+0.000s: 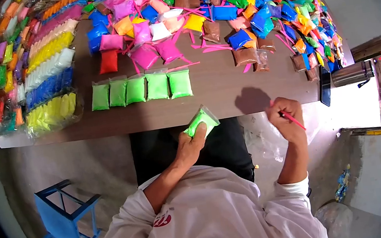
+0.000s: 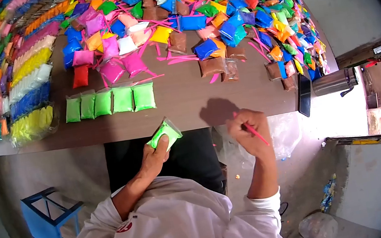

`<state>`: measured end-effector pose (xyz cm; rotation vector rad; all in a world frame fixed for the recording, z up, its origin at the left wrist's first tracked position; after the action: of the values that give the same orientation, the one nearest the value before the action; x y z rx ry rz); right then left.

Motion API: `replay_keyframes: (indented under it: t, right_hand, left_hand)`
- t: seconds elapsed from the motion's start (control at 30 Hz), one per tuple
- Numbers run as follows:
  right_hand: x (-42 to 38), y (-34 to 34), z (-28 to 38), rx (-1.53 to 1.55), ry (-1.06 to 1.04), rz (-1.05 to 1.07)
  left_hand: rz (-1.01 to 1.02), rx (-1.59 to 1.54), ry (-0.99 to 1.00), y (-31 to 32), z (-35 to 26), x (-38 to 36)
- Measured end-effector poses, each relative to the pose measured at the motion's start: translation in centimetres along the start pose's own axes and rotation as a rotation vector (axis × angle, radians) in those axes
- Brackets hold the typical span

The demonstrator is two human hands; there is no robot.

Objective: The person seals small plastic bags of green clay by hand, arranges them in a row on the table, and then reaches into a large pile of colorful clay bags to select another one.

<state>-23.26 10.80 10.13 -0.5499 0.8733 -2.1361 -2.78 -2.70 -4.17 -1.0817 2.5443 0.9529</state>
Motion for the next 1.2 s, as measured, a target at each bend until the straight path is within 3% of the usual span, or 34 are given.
replay_keyframes:
  t: [0.07, 0.2, 0.27, 0.47, 0.53, 0.57, 0.63, 0.73, 0.97, 1.03, 1.13, 1.2]
  right_hand:
    - [0.2, 2.4, -0.1, 0.112, -0.064, 0.169]
    - [-0.4, 4.7, 2.9, 0.113, -0.104, 0.137]
    - [-0.9, 6.1, 2.3, 0.094, -0.016, 0.186]
    - [-1.4, 8.6, 3.0, 0.044, -0.12, 0.02]
    - [-2.1, 10.0, 0.8, 0.483, 0.317, 0.275]
    - [-2.2, 9.8, 0.8, 0.483, 0.32, 0.268]
    - [-2.8, 10.3, 0.6, 0.951, 0.556, 0.316]
    - [-3.0, 10.2, -0.4, 1.074, 0.558, 0.312]
    - [-3.0, 8.2, -0.8, 0.954, 0.557, 0.154]
    - [-3.2, 8.5, 0.3, 0.654, 0.422, 0.213]
    - [-3.2, 9.7, 2.3, 0.598, 0.25, 0.315]
    - [-3.3, 11.0, 2.4, 0.614, 0.298, 0.304]
  left_hand:
    - [0.001, 0.019, 0.003, -0.1, -0.4, -0.3]
    - [0.009, -0.037, -0.031, 0.7, -0.7, -0.4]
    - [0.035, -0.072, -0.042, 1.4, -0.7, -0.4]
    - [0.104, -0.123, -0.095, 3.3, -1.1, -1.2]
    - [0.12, -0.098, -0.082, 3.6, -1.5, -1.4]
    - [0.127, -0.096, -0.084, 3.9, -1.9, -1.6]
    - [0.134, -0.097, -0.062, 4.5, -2.6, -2.0]
    - [0.111, -0.121, -0.101, 4.1, -1.9, -1.9]
    - [0.125, -0.134, -0.102, 3.3, -1.7, -1.7]
    - [0.129, -0.129, -0.099, 3.3, -1.7, -1.7]
    - [0.139, -0.139, -0.106, 3.5, -1.6, -1.7]
    - [0.14, -0.113, -0.089, 3.6, -2.1, -1.9]
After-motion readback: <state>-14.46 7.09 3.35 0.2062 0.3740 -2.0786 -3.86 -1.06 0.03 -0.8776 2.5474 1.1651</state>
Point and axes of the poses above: each hand's wrist, its own x-axis towards the middle knuckle, its own y-axis out of the palm, z = x × y, the point moved 5 cm from there along x, towards the middle knuckle, and after that the axes turned 14 degrees about -x, right-handed, at the moved point
